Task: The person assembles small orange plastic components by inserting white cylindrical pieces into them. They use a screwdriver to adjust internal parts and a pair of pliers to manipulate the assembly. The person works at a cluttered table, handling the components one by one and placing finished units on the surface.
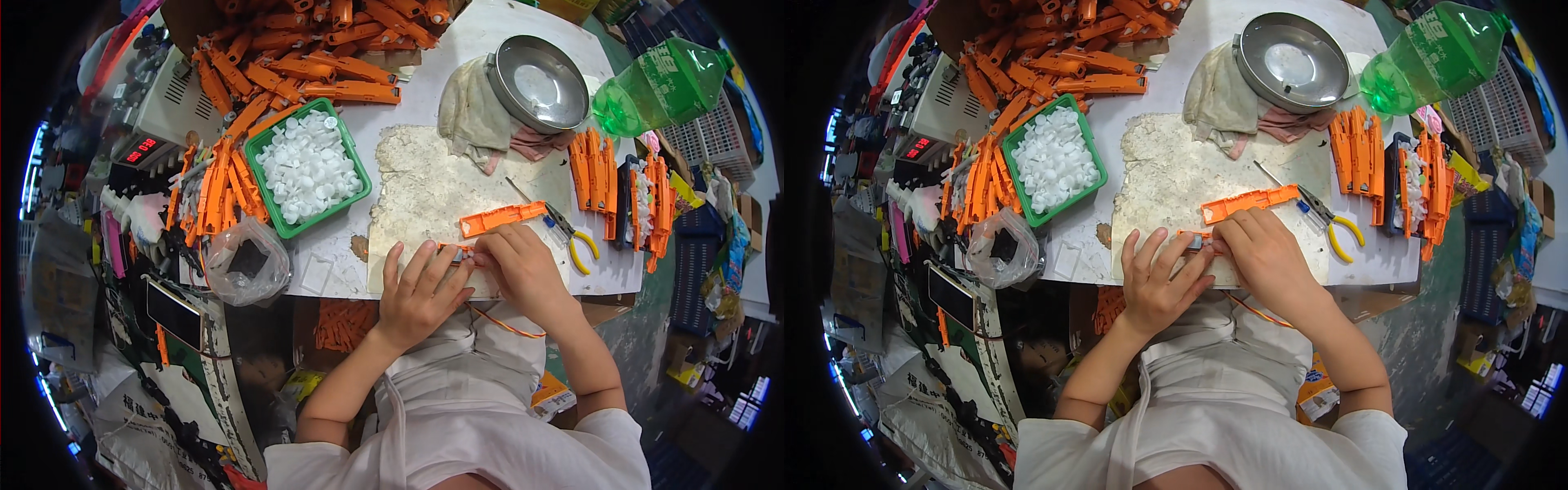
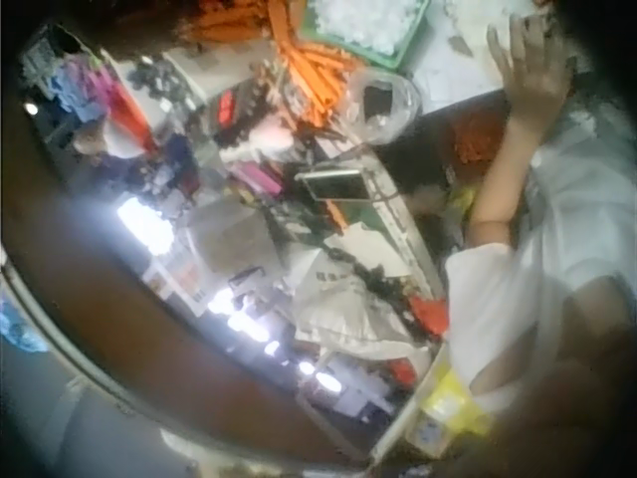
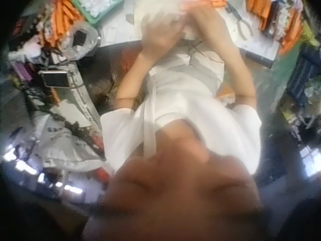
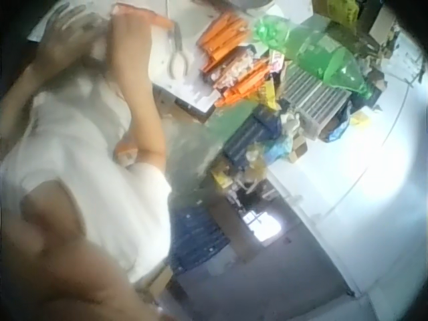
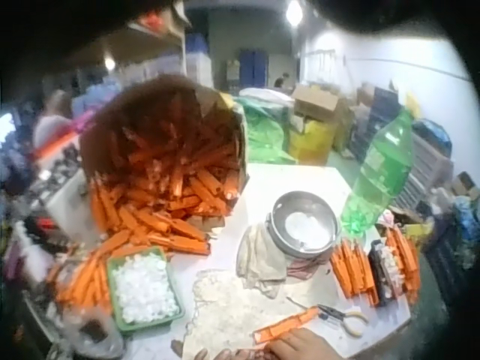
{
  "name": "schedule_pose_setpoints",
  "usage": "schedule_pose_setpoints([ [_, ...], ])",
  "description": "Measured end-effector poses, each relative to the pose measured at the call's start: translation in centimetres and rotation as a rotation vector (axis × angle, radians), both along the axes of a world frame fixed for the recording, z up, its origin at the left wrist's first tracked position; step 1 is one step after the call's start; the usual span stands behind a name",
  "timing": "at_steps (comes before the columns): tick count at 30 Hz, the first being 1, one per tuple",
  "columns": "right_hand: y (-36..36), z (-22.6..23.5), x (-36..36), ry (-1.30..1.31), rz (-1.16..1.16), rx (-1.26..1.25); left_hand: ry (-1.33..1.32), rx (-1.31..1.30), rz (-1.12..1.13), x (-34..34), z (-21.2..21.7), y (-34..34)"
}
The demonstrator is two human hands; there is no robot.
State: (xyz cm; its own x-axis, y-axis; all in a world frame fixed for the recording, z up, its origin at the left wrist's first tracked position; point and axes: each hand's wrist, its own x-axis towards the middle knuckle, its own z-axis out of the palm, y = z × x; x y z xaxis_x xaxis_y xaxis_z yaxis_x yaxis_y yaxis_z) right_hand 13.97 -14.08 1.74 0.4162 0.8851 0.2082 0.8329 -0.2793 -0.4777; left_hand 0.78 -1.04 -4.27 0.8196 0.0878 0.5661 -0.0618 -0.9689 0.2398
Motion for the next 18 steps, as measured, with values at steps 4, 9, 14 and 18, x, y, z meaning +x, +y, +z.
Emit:
schedule_pose_setpoints([
  [4,-0.08,-0.25,0.22,-0.043,0.014,0.003,-0.015,0.031,0.003,-0.01,-0.2,0.01],
  [9,0.21,-0.3,0.44,0.147,-0.042,0.036,0.012,0.013,-0.001,0.01,-0.2,-0.05],
  [14,0.42,-0.29,0.53,0.255,-0.115,0.047,0.049,-0.02,-0.018,0.09,0.17,-0.04],
  [18,0.7,-0.38,0.72,0.241,-0.091,-0.035,0.078,-0.065,-0.02,0.21,0.57,-0.04],
])
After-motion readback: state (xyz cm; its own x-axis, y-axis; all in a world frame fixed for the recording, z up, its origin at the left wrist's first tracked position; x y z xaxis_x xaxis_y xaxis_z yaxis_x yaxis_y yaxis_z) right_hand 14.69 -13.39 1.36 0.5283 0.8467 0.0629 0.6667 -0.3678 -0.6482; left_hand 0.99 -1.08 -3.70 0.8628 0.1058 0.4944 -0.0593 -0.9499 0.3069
